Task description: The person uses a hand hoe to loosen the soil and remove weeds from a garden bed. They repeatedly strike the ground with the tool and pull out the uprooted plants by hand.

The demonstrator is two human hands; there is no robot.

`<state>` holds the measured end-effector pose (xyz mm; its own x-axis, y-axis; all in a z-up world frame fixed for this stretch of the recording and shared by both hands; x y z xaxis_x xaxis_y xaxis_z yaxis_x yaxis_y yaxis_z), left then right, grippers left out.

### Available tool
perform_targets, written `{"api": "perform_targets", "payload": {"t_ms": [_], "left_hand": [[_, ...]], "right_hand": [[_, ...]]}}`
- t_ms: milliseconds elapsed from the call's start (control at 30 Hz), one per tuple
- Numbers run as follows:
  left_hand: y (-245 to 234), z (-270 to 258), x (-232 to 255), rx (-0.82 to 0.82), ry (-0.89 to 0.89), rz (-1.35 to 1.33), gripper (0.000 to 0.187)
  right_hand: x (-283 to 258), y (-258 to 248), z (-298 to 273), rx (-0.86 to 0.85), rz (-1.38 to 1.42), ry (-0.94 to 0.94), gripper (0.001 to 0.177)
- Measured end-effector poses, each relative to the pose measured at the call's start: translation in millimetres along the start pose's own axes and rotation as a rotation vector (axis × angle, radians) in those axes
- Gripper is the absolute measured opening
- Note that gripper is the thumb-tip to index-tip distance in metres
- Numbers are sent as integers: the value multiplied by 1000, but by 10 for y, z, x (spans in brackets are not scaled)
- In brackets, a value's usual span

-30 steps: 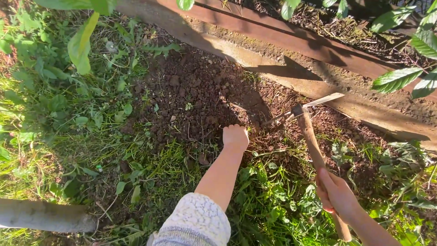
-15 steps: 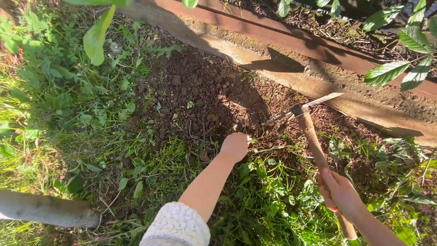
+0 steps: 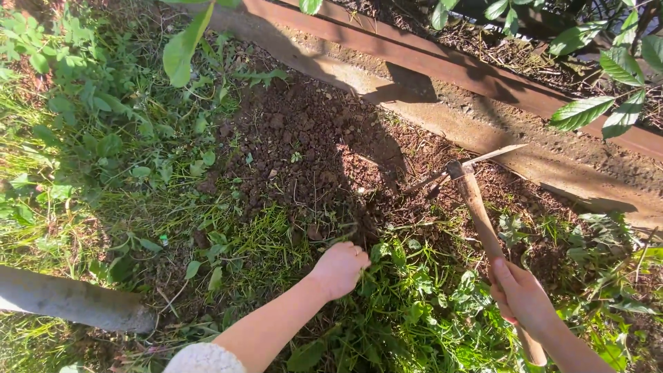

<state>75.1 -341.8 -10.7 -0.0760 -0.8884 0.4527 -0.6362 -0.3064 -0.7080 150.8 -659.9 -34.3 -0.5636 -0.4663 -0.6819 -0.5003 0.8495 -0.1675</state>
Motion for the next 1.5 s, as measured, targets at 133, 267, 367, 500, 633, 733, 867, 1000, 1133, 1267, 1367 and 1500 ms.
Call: {"api": "perform_targets", "payload": {"t_ms": [133,267,367,500,633,733,867,1000,1133,1267,1367,1500], "left_hand": [[303,-343,-2,-113,159,255,26],[121,-652,89,-165,96,132,34],[29,-908,644,-166,420,-16,30],[-228,-501,-233,-87,-203,56,57],[-192,-44,-363,30,-355,140,42],[277,423,-655,-17,-553,34,70],[394,609,-820,50,-688,-79,68],[453,542,-803,-51,-605,-171,22],[489,453,-895,-67,-581,-370,25],[556,440,-920,-45,-524,-339,23],[470,307,-880,7,-469,-311,43],[286,-88,-686,-106,-377,-308,27]], "right_hand": [[81,-17,42,15,1,47,45],[158,-16,108,-3,-11,38,45],[136,25,95,-9,-40,35,48],[82,77,189,-21,-35,-9,48],[88,82,154,-9,-92,-11,48],[106,135,152,-34,-61,-3,46],[37,100,72,-11,-154,-30,45],[-36,75,-14,8,-147,-30,44],[-67,67,-66,3,-115,-63,45],[-14,29,-91,21,-156,-39,44],[-44,59,-91,8,-150,-74,45],[-96,161,-66,-11,-187,-45,42]]}}
Point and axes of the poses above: each hand's wrist, its own z-axis towards the middle knuckle, its own y-axis out of the palm, x = y × z, the point moved 8 cm from there along z, towards the middle knuckle, and after that the axes turned 8 degrees about -z, right-handed, at the moved point
